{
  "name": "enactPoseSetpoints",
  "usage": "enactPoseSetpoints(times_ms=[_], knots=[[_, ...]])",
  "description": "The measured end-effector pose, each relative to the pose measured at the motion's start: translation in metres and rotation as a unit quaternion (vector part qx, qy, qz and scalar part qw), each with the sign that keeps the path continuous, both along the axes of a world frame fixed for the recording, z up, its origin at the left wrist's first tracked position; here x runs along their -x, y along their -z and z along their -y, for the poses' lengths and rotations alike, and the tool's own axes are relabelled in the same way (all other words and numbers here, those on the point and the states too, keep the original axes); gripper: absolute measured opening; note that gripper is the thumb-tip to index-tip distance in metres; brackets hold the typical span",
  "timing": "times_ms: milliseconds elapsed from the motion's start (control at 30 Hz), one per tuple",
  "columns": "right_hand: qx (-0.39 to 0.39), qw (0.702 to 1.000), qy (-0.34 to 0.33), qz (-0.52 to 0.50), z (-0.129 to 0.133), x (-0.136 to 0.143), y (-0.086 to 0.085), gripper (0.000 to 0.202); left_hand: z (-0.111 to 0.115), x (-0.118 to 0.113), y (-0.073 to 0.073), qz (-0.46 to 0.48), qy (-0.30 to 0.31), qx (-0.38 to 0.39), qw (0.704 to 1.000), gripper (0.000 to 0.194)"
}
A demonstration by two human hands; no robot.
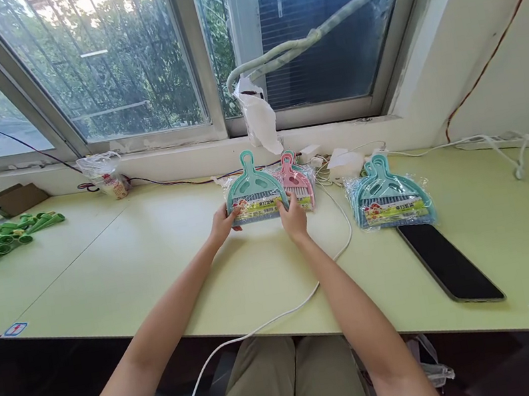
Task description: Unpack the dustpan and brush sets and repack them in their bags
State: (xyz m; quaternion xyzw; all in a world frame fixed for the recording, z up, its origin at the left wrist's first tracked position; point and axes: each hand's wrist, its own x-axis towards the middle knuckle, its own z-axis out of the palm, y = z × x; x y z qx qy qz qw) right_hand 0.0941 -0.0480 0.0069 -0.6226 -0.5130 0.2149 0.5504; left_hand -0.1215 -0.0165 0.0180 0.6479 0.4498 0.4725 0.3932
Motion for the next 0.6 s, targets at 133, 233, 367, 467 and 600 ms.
enactPoseSetpoints(times_ms=[133,233,367,467,600], knots=[[0.009,0.992,0.015,0.122,0.004,-0.004,-0.001,0.059,0.003,-0.001,0.000,-0.050,-0.025,-0.006,0.998,0.035],[0.016,0.988,0.017,0.153,0.006,-0.002,-0.003,0.062,0.007,-0.002,-0.001,-0.129,-0.077,-0.018,0.989,0.042],[0.020,0.986,0.021,0.161,0.010,0.002,-0.006,0.063,0.012,-0.003,-0.006,-0.182,-0.122,-0.029,0.975,0.054],[0.015,0.987,0.020,0.158,0.011,0.004,-0.007,0.060,0.011,-0.003,-0.007,-0.163,-0.116,-0.019,0.980,0.059],[0.027,0.985,0.021,0.168,0.011,0.006,-0.006,0.053,0.006,-0.001,0.000,-0.160,-0.128,-0.006,0.979,0.054]])
